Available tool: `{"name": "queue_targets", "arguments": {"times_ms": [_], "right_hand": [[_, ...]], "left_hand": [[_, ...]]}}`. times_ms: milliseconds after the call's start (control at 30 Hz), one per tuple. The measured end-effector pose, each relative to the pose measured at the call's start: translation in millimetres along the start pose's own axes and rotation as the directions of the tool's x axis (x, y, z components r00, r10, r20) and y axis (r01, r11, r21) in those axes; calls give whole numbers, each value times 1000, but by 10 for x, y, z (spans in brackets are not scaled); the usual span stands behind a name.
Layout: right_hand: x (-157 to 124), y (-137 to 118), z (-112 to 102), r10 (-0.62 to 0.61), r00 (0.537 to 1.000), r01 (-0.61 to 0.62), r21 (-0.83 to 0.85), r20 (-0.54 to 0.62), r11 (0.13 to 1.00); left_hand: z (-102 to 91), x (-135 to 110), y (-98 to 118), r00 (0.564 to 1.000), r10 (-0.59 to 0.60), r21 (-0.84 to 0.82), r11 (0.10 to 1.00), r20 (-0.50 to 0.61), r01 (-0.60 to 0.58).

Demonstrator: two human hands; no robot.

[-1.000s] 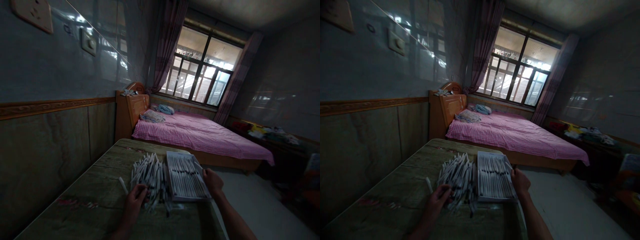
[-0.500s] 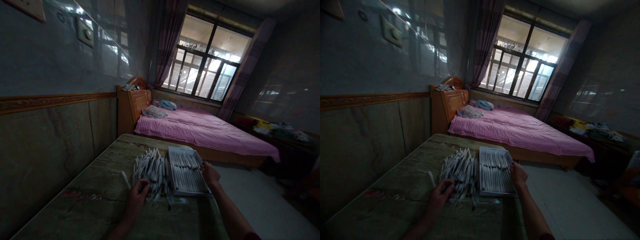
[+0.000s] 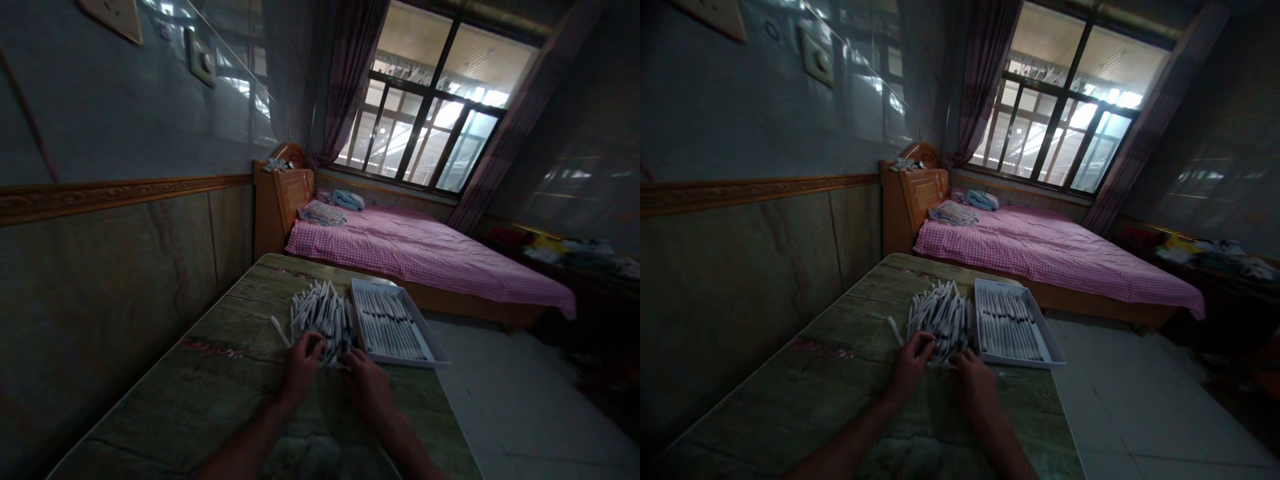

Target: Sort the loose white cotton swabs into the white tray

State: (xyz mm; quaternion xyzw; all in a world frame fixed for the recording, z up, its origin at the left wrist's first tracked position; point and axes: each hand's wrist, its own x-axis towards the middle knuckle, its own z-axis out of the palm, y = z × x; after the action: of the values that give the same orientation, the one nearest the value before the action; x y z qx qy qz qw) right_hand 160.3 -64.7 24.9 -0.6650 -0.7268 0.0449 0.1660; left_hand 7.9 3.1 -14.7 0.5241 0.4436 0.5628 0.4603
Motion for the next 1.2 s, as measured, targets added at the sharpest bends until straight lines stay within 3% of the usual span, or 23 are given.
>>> {"name": "queue_targets", "arguments": {"times_ms": [200, 333, 433, 600, 700, 867, 1200], "right_hand": [[77, -241, 211, 19, 1000, -15, -150, 24, 989], [153, -286, 175, -75, 992, 98, -244, 103, 965], [202, -299, 125, -180, 961, 243, -336, 208, 910], [244, -313, 79, -329, 891, 434, -379, 312, 817], [242, -339, 85, -388, 856, 504, -382, 342, 775], [249, -387, 113, -468, 798, 596, -388, 379, 703], [162, -322, 96, -615, 708, 702, -439, 346, 561]], "left_hand": [[-210, 166, -5, 958, 8, -15, 1000, -288, -13], [-365, 258, -70, 900, 81, 129, 991, -429, -28], [-457, 289, -115, 875, 118, 281, 960, -469, 21], [-546, 262, -111, 911, 220, 650, 757, -349, 66], [-538, 216, -82, 944, 212, 767, 638, -251, 61], [-497, 176, -38, 960, 183, 840, 536, -210, 82], [-470, 171, 102, 986, 37, 894, 430, -160, 129]]}}
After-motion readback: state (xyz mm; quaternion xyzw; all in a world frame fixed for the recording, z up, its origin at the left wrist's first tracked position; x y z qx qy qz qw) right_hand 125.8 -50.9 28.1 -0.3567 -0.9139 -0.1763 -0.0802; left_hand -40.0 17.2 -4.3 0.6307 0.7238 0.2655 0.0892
